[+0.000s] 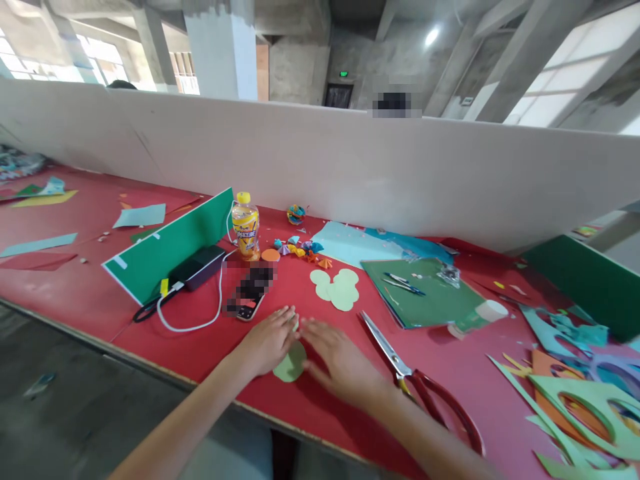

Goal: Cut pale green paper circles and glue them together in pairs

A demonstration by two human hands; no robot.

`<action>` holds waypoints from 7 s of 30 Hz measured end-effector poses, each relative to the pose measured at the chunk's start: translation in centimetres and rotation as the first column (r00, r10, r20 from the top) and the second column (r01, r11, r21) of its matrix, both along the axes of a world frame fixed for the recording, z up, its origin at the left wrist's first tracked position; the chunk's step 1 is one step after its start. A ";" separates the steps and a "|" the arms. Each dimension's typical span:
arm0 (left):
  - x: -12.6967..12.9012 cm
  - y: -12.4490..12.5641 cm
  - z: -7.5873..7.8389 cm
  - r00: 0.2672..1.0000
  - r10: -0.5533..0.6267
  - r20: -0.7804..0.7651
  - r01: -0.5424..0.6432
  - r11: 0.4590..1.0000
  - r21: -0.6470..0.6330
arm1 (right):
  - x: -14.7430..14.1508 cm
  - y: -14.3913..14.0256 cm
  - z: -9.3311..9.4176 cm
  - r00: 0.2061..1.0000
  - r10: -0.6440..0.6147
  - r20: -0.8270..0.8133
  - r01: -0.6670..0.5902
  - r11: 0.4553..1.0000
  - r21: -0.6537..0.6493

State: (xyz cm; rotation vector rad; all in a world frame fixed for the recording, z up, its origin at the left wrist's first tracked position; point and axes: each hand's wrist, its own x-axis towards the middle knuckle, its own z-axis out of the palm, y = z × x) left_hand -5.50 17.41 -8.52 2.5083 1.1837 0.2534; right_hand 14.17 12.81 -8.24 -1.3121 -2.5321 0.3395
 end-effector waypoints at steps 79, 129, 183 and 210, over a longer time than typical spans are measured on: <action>6.5 -8.8 -1.2 0.634 0.383 0.671 -0.035 0.882 -0.470 | -1.1 -6.3 -2.1 0.464 -0.503 -0.729 0.265 0.864 -0.428; 5.8 -2.9 5.5 0.687 0.243 0.685 0.508 0.514 -0.692 | 1.1 -7.0 1.2 -0.041 -0.540 -0.841 0.243 0.811 -0.533; 6.1 -10.2 3.1 0.655 0.029 0.755 -0.017 1.000 -0.024 | 1.0 -11.2 2.1 0.549 -0.379 -0.745 0.542 0.840 -0.028; 4.7 -9.7 3.0 0.749 -0.048 0.661 0.242 0.948 -0.205 | 0.9 -10.2 1.4 -0.074 -0.729 -0.681 -0.059 0.685 -0.726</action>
